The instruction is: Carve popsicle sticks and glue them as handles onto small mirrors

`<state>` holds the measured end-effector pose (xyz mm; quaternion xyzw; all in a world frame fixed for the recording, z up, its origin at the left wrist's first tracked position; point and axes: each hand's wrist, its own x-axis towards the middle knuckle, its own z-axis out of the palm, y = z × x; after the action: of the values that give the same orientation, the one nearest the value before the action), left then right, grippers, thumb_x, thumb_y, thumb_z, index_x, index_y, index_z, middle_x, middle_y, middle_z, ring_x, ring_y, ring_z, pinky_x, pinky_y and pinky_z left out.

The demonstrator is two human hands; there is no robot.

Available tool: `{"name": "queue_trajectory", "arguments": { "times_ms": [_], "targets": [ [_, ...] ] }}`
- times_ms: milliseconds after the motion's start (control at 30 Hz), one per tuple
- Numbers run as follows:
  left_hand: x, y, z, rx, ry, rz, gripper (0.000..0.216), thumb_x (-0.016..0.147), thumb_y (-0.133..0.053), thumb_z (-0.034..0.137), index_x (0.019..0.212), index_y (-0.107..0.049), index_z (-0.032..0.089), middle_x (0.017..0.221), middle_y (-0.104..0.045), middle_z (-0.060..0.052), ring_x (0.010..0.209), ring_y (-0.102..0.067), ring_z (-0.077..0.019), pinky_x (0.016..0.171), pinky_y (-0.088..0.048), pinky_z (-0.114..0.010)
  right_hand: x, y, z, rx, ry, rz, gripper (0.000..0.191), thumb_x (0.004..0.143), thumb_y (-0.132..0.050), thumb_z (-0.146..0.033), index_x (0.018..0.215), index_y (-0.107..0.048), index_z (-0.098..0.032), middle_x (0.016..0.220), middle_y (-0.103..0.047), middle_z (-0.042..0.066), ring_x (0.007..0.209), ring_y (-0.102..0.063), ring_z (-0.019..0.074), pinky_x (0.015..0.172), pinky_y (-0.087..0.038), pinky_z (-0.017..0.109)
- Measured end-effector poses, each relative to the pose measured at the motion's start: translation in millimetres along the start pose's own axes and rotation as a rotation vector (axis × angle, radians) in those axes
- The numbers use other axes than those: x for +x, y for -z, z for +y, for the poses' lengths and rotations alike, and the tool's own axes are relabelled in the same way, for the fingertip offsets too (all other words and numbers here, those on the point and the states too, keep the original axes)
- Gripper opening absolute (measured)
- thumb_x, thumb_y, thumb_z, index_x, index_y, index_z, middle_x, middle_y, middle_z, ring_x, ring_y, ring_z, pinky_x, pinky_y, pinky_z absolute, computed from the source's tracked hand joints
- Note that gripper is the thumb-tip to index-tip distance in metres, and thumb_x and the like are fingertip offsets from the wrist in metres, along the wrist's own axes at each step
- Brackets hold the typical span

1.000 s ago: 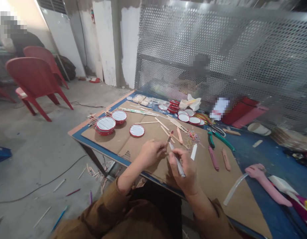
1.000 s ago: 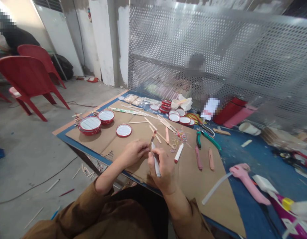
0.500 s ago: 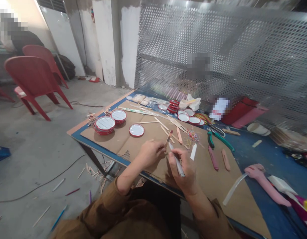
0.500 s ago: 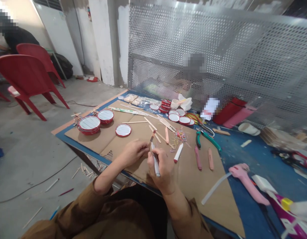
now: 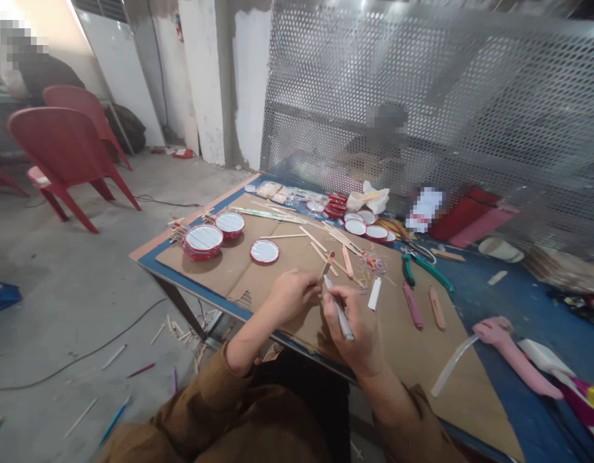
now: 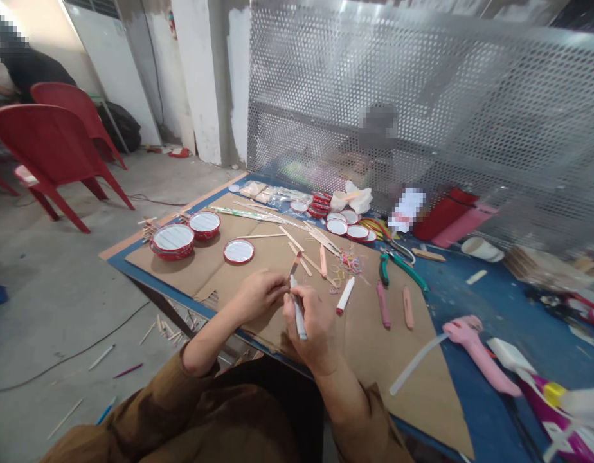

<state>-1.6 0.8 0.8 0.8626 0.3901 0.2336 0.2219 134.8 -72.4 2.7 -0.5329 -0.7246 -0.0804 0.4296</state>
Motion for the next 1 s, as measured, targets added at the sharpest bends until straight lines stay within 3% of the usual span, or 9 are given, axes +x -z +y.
{"name": "queue_trajectory", "arguments": {
  "times_ms": [200, 733, 1000],
  "targets": [
    [0.4, 0.2, 0.3, 0.010, 0.010, -0.015, 0.018, 0.087, -0.047, 0.026, 0.079, -0.062, 0.019, 0.076, -0.064, -0.001, 0.075, -0.052, -0.0151, 0.063, -0.036, -0.023, -2.8, -0.3, 2.2, -0.021, 0.012, 0.060, 0.008, 0.085, -0.049, -0.024, 0.092, -0.052, -0.020, 0.074, -0.062, 0.002, 0.064, -0.059, 0.0142, 0.060, -0.049, 0.026],
    [0.6, 0.9, 1.4, 0.026, 0.017, -0.024, 0.020, 0.088, -0.045, 0.027, 0.080, -0.062, 0.019, 0.075, -0.063, -0.002, 0.074, -0.052, -0.0154, 0.063, -0.036, -0.023, 0.2, -1.4, -0.8, -0.001, 0.005, 0.003, 0.010, 0.086, -0.049, -0.024, 0.093, -0.053, -0.019, 0.078, -0.064, 0.003, 0.068, -0.063, 0.0147, 0.062, -0.050, 0.025],
    [0.8, 0.8, 1.8, 0.033, 0.016, -0.027, 0.020, 0.087, -0.047, 0.027, 0.076, -0.062, 0.019, 0.072, -0.062, -0.001, 0.070, -0.051, -0.0146, 0.063, -0.035, -0.023, -3.2, -0.4, 1.9, -0.040, -0.005, 0.079, 0.008, 0.085, -0.049, -0.023, 0.092, -0.052, -0.020, 0.076, -0.063, 0.002, 0.065, -0.060, 0.0141, 0.061, -0.049, 0.025]
  ]
}}
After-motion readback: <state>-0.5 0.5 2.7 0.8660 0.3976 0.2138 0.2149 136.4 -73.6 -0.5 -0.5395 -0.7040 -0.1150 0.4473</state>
